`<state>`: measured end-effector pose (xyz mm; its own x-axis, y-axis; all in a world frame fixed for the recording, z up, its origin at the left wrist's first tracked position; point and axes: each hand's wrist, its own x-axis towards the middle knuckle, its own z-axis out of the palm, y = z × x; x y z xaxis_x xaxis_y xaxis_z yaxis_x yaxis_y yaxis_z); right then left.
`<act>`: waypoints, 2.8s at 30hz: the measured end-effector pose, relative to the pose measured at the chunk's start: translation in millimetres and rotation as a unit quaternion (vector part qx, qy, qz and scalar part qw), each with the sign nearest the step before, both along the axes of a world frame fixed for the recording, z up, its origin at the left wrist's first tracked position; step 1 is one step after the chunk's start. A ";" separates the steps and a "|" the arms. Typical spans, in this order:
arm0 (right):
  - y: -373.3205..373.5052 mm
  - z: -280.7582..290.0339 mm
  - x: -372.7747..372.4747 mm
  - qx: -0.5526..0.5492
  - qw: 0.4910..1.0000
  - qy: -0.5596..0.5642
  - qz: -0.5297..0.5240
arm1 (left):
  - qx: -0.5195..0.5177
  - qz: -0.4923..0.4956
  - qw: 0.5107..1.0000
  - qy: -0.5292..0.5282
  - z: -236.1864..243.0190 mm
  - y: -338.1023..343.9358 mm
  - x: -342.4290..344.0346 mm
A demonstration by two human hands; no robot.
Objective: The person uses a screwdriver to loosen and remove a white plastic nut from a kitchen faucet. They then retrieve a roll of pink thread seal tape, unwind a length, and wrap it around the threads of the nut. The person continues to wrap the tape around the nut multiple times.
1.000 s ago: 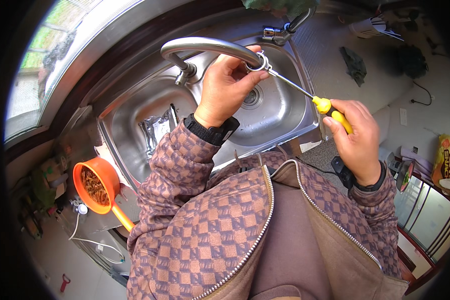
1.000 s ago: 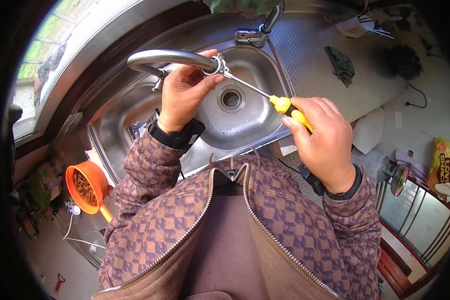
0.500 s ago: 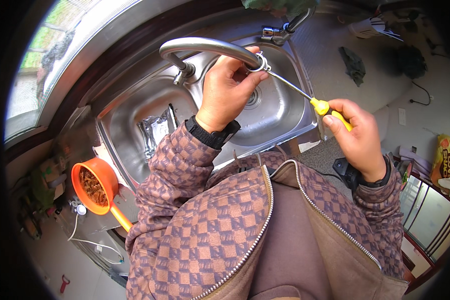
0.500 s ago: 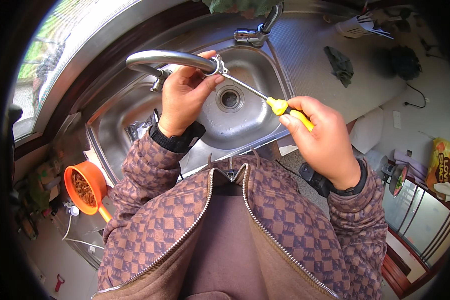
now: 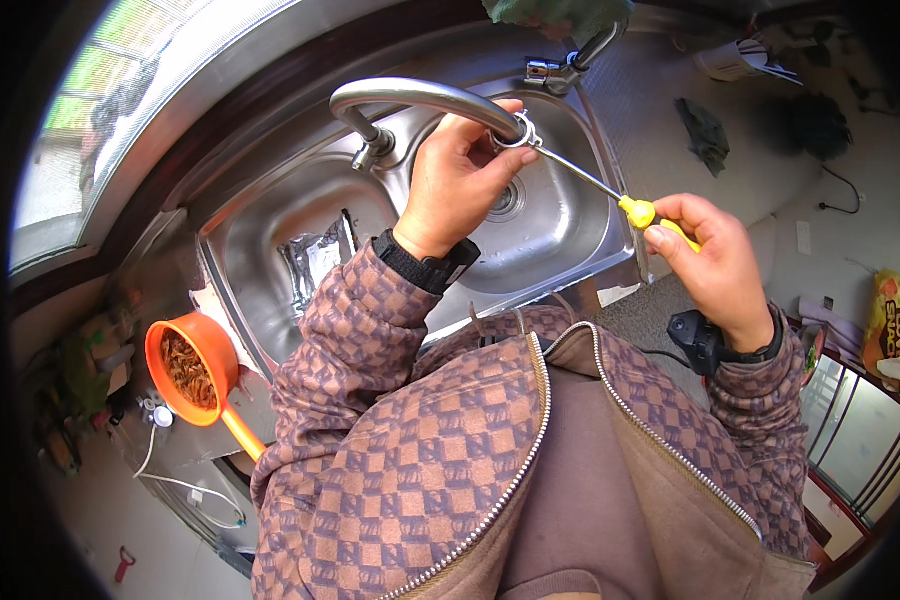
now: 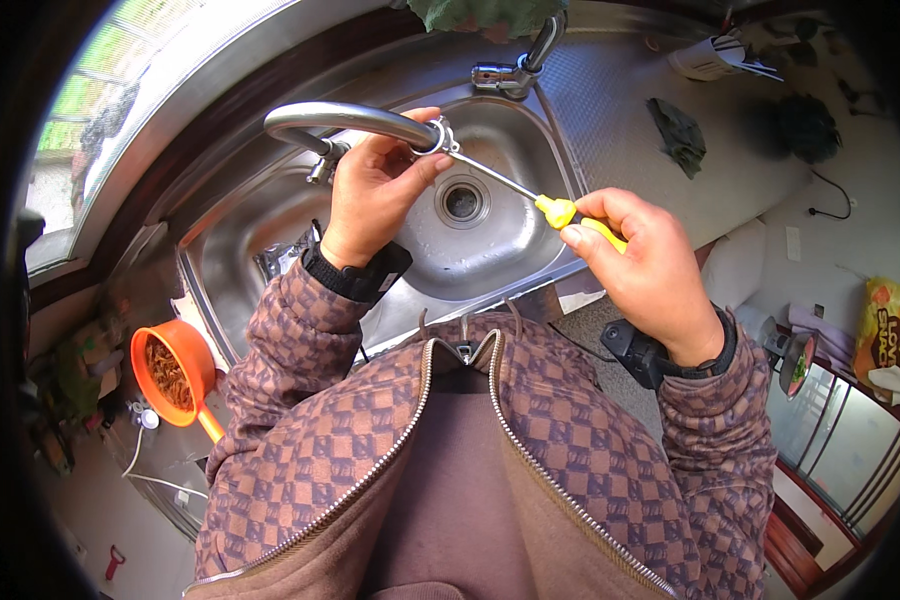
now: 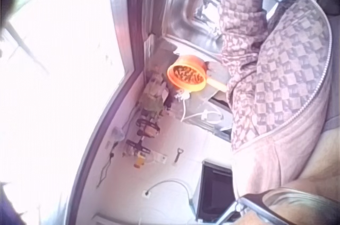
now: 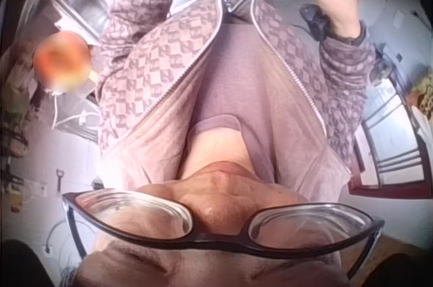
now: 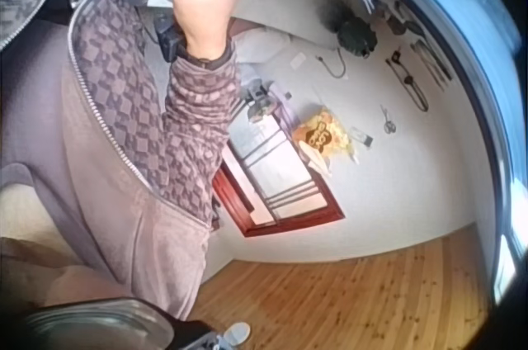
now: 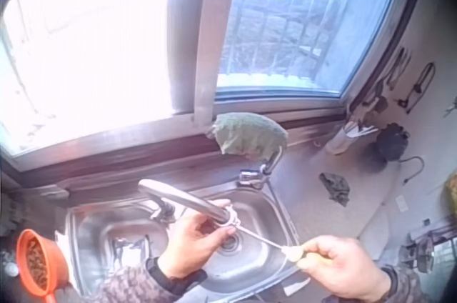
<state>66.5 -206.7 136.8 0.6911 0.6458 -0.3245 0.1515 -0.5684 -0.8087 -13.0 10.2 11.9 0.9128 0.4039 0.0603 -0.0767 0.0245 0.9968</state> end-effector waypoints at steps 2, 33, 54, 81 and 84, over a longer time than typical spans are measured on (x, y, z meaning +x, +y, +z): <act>-0.6 -0.4 -1.6 -0.008 1.000 -0.022 -0.001 | -0.037 -0.010 0.999 -0.011 -0.3 0.9 0.7; -0.1 -2.8 -5.1 -0.033 0.991 -0.130 0.017 | -0.104 -0.021 0.994 -0.035 -11.3 2.1 5.4; -1.9 -4.8 -5.2 -0.035 0.992 -0.119 0.014 | -0.107 -0.018 0.993 -0.038 -13.5 0.7 6.6; -15.5 3.3 13.6 0.042 0.971 0.228 -0.050 | -0.119 -0.014 0.992 -0.048 -14.4 0.6 7.2; -15.5 -0.2 15.1 0.075 0.962 0.258 -0.044 | -0.113 -0.017 0.992 -0.046 -15.0 0.7 7.5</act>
